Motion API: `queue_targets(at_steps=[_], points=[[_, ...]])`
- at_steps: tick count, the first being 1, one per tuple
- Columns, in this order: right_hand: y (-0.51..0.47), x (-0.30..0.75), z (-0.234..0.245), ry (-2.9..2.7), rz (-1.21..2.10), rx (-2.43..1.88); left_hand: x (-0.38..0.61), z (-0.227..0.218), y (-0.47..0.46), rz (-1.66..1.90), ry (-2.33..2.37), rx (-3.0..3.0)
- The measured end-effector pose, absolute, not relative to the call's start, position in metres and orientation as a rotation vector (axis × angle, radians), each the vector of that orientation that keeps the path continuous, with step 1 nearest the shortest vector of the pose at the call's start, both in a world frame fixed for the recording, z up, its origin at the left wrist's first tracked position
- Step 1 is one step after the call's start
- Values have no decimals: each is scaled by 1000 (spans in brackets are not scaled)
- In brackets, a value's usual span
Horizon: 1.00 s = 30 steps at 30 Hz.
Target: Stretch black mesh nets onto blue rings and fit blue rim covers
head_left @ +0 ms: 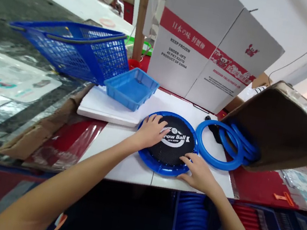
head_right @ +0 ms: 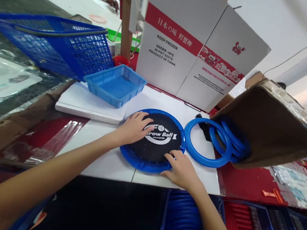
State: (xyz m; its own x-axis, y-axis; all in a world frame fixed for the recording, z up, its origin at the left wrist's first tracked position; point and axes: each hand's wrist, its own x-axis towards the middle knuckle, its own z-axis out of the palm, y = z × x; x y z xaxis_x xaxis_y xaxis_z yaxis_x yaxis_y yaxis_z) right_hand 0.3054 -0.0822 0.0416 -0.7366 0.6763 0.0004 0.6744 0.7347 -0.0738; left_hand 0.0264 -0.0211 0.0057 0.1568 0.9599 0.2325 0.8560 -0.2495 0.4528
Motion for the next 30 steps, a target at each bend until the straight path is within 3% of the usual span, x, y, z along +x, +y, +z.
queue_targets(at_steps=[8, 14, 22, 30], points=[[-25, 307, 14, -2610, -321, -1505, 32, -3, -22, 511, 1746, 2269], [19, 318, 17, -2276, -63, -2142, 28, -9, -18, 357, 1711, 2276], [37, 289, 30, -2095, -126, -2093, 21, 0, -13, 391, 1720, 2310], [14, 290, -1, -2232, -394, -1497, 32, 31, -31, 217, 2201, 2043]])
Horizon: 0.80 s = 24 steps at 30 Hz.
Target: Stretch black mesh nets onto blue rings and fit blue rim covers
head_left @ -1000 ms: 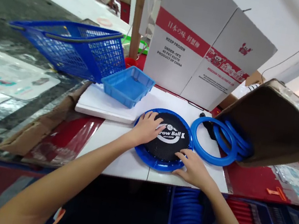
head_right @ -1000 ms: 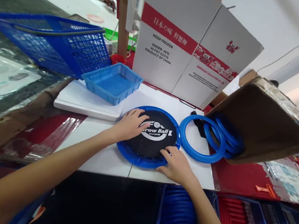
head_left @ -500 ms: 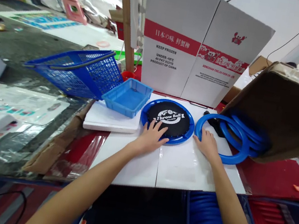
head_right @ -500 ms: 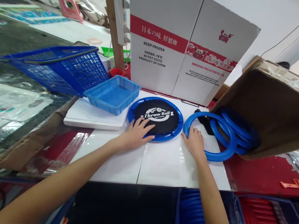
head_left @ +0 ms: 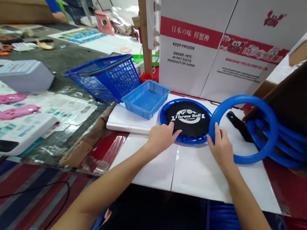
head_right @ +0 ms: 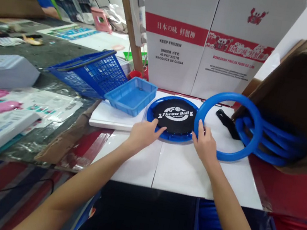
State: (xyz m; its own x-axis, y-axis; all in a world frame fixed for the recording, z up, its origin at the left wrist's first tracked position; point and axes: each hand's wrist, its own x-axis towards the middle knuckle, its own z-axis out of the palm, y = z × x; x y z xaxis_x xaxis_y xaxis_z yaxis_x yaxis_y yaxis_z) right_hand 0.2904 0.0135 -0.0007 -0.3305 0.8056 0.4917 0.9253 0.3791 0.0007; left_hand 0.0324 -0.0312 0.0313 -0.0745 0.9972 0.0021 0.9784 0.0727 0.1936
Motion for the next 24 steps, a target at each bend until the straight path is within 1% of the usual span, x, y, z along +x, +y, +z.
queue_targets(at_steps=[5, 9, 11, 14, 17, 19, 21, 24], points=[[12, 278, -13, -2380, -445, -1149, 25, 23, -25, 197, 2212, 1895], [17, 269, -26, -2426, -413, -1103, 19, 17, -22, 365, 2144, 1818], [19, 267, -32, -2426, -379, -1108, 17, 14, -21, 543, 2056, 1747], [20, 266, -36, -2451, -311, -1112, 18, 6, -17, 972, 1752, 1524], [19, 266, -34, -2459, -189, -1133, 23, -1, -11, 1351, 1351, 1130], [17, 268, -28, -2428, -76, -1108, 26, -4, -7, 1484, 1152, 837], [15, 271, -20, -2372, 48, -1035, 27, -4, -4, 1468, 998, 628], [12, 278, -3, -2283, 238, -901, 32, -1, -7, 1293, 821, 625]])
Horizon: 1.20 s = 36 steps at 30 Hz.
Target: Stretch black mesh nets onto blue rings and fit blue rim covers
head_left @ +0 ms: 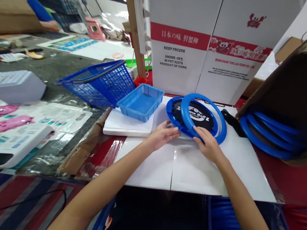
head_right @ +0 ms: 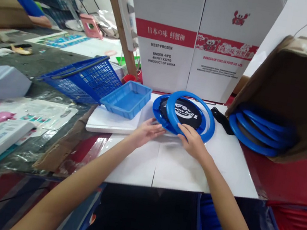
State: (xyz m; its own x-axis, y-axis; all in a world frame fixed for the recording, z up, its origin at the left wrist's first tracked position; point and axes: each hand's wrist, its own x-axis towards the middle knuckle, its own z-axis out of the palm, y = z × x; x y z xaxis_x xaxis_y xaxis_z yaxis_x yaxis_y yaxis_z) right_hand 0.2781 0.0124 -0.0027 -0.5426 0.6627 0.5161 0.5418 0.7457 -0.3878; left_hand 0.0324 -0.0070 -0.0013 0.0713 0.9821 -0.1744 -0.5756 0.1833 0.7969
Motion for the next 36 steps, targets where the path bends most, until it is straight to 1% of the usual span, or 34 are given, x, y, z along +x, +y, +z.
queue_targets(at_steps=[2, 6, 10, 15, 20, 24, 26, 28, 31, 34, 36], points=[[12, 283, 10, -2228, 335, -856, 42, 2, -15, 1276, 748, 738], [13, 296, 27, -2159, 468, -881, 64, 8, -30, 1354, 635, 850], [17, 316, 35, -2258, 533, -973, 64, 10, -32, 1345, 611, 754], [18, 350, 41, -2381, 598, -1187, 52, 7, -25, 1289, 625, 623], [10, 377, 48, -2276, 730, -1244, 56, 8, -29, 1242, 652, 722], [13, 373, 64, -2013, 652, -1244, 60, 18, -32, 1278, 642, 758], [19, 360, 81, -1988, 645, -1207, 61, 28, -26, 1325, 618, 755], [25, 344, 105, -2113, 657, -1125, 61, 44, -12, 1389, 580, 786], [33, 318, 147, -2262, 686, -1007, 56, 83, 18, 1489, 581, 862], [37, 295, 179, -2290, 896, -854, 48, 124, 42, 1492, 681, 935], [37, 279, 190, -2254, 1059, -715, 42, 144, 50, 1483, 759, 977]])
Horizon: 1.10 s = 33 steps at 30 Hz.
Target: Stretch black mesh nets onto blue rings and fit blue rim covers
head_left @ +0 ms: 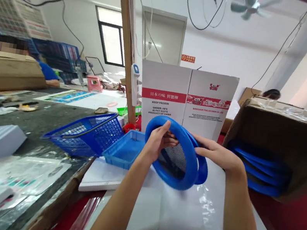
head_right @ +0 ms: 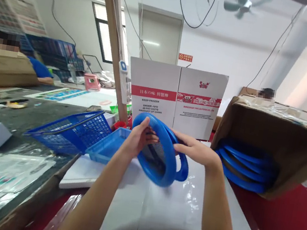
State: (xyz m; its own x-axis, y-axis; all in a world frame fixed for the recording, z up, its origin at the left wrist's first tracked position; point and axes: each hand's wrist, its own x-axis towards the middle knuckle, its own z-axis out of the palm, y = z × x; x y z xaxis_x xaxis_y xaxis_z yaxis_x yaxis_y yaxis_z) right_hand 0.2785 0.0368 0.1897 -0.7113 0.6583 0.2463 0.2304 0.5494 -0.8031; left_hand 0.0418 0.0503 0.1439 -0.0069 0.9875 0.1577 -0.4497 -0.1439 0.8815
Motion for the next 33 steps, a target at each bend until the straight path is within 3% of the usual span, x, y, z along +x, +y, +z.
queue_targets(at_steps=[4, 15, 25, 33], points=[[28, 245, 191, -2120, 1200, -637, 34, 157, 47, 1394, 877, 1096], [2, 210, 176, -1915, 1035, -825, 9, 164, 25, 1117, 745, 1125], [-20, 182, 149, -1947, 311, -614, -4, 166, 10, 1172, 702, 1122], [-22, 181, 142, -1770, 317, -571, -4, 171, 4, 1224, 637, 1179]])
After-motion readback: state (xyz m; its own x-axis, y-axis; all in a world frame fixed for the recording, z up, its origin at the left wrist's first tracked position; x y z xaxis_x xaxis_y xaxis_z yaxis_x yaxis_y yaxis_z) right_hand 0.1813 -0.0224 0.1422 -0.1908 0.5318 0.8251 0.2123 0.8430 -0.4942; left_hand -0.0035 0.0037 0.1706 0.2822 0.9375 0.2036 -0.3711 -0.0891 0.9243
